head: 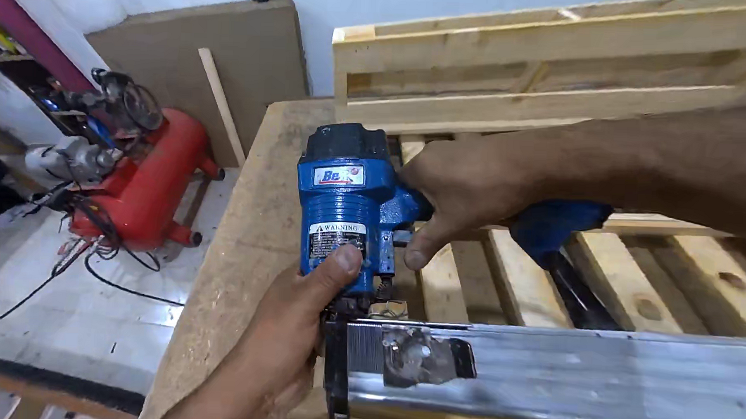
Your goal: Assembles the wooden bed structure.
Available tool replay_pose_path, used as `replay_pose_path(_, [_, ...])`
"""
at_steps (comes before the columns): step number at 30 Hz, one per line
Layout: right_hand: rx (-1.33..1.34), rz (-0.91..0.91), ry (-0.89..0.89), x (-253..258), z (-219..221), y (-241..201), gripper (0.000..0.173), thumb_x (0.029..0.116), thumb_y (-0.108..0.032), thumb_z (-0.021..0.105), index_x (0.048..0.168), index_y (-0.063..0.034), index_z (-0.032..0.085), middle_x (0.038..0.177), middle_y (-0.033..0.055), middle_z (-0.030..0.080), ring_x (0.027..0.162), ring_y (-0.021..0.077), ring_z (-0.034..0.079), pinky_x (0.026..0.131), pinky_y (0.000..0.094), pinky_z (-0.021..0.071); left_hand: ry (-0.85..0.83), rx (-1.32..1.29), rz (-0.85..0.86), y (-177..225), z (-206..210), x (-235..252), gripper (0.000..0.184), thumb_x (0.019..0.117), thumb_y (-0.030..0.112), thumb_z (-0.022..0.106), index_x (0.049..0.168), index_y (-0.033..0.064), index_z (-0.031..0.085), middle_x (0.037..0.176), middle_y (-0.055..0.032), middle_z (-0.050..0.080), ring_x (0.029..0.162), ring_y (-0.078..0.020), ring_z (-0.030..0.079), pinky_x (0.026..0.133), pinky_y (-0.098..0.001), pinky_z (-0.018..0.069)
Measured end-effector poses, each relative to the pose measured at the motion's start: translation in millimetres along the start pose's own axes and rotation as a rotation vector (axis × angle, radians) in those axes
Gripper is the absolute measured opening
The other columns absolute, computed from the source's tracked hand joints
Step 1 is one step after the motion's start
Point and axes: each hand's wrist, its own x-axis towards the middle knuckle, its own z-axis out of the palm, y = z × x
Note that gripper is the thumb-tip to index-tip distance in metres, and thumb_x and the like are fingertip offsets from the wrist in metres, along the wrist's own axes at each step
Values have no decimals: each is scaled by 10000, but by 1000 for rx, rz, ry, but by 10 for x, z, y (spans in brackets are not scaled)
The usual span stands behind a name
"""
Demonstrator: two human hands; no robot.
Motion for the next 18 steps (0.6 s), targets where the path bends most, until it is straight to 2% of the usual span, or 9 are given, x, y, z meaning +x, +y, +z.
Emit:
replay_pose_path(5, [109, -69, -53, 182, 189, 194, 573, 662, -646, 879, 940, -174, 712, 713, -74, 686, 634, 43, 662, 594, 275, 587, -36, -85, -43, -66, -86, 53, 618, 873, 546, 750, 1232, 63, 611, 994, -182, 714, 889, -225, 735, 790, -374, 630])
replay_pose_path(8, [73, -83, -45, 208, 206, 238, 545, 681, -668, 853, 891, -189, 701, 660, -85, 645, 584, 35, 624, 546, 266, 551, -53, -84, -34, -73, -94, 67, 623, 868, 552, 753, 1244, 75, 617, 1012, -178, 716, 916, -229, 737, 823, -384, 630])
replay_pose_path(10, [20, -109, -2, 219, 215, 262, 443, 739, -610, 835, 852, -212, 679, 617, -102, 606, 529, 17, 583, 481, 249, 511, -42, -66, -9, -77, -86, 76, 632, 852, 570, 759, 1229, 79, 630, 997, -175, 721, 897, -228, 740, 800, -380, 634])
replay_pose_path(12, [-23, -118, 29, 219, 221, 279, 385, 752, -558, 821, 821, -216, 656, 595, -103, 572, 500, 19, 549, 448, 250, 472, -20, -44, 4, -87, -69, 79, 637, 840, 583, 762, 1226, 90, 639, 992, -170, 726, 893, -227, 743, 791, -378, 638])
replay_pose_path(14, [11, -106, -1, 207, 232, 307, 460, 723, -618, 840, 861, -210, 676, 626, -104, 609, 537, 13, 588, 486, 237, 511, -7, -34, -20, -104, -52, 90, 634, 830, 591, 768, 1216, 103, 645, 979, -159, 726, 874, -213, 740, 772, -361, 634])
replay_pose_path(16, [70, -86, -29, 185, 271, 356, 582, 646, -696, 852, 916, -201, 707, 672, -93, 659, 597, 26, 637, 550, 258, 561, -14, -27, -70, -124, -23, 117, 640, 834, 586, 770, 1224, 97, 634, 986, -165, 726, 894, -233, 742, 792, -389, 637])
replay_pose_path(18, [64, -102, -17, 172, 333, 425, 617, 619, -741, 833, 910, -211, 709, 656, -100, 644, 581, 20, 622, 534, 260, 549, -39, 1, -91, -150, -1, 136, 634, 862, 592, 736, 1240, 94, 629, 1003, -163, 725, 928, -242, 738, 829, -407, 631])
